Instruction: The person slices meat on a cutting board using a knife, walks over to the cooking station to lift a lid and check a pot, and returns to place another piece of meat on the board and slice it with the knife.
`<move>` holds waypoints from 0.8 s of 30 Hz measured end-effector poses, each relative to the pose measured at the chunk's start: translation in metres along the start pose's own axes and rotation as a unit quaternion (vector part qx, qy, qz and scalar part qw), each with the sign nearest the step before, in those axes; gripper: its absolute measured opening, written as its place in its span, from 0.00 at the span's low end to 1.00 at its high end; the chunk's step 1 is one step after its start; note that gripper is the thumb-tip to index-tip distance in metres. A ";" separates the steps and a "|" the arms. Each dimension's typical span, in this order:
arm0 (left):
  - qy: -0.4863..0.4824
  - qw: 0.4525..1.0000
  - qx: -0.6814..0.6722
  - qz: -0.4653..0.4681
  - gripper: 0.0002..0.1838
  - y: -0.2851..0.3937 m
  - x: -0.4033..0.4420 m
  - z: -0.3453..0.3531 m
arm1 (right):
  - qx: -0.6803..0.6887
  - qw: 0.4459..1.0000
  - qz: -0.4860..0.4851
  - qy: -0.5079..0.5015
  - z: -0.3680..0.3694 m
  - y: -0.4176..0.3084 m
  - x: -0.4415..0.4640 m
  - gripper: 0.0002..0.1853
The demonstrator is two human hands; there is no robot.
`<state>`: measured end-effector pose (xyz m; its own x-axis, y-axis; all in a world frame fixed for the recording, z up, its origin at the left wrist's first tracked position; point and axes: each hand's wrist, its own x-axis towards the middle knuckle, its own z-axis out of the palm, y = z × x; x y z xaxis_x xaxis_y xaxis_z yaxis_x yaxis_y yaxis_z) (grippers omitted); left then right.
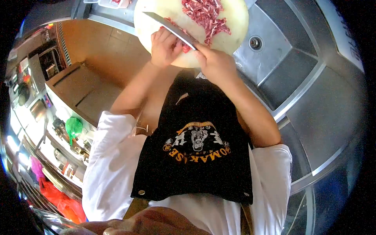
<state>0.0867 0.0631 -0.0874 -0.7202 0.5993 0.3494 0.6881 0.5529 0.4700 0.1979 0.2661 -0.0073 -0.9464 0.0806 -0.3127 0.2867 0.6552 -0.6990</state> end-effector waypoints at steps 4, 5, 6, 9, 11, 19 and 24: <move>0.018 1.000 -0.010 0.014 0.10 0.000 0.004 0.000 | -0.003 0.999 0.014 -0.031 -0.020 0.012 -0.031 0.18; 0.009 1.000 -0.016 0.010 0.10 0.000 0.004 -0.001 | -0.001 0.999 0.024 -0.034 -0.027 0.016 -0.044 0.18; 0.001 1.000 -0.022 0.004 0.10 0.001 0.003 -0.003 | 0.000 0.999 0.032 -0.039 -0.029 0.018 -0.048 0.18; 0.016 1.000 -0.024 -0.004 0.10 0.004 0.007 -0.004 | 0.000 0.998 0.026 -0.052 -0.006 0.015 -0.009 0.18; 0.010 0.999 -0.032 0.001 0.10 -0.004 0.006 0.001 | 0.004 0.999 -0.001 -0.038 0.018 -0.003 0.050 0.18; 0.028 0.998 -0.051 0.006 0.12 0.005 0.002 -0.007 | 0.053 0.997 0.041 0.026 -0.015 0.000 0.049 0.19; -0.009 1.000 -0.017 0.018 0.12 0.003 0.002 -0.009 | -0.030 0.999 -0.023 -0.012 -0.034 0.004 -0.038 0.19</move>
<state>0.0864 0.0606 -0.0780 -0.6928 0.6292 0.3522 0.7101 0.5104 0.4850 0.2301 0.2913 0.0238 -0.9540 0.0316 -0.2980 0.2334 0.7021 -0.6727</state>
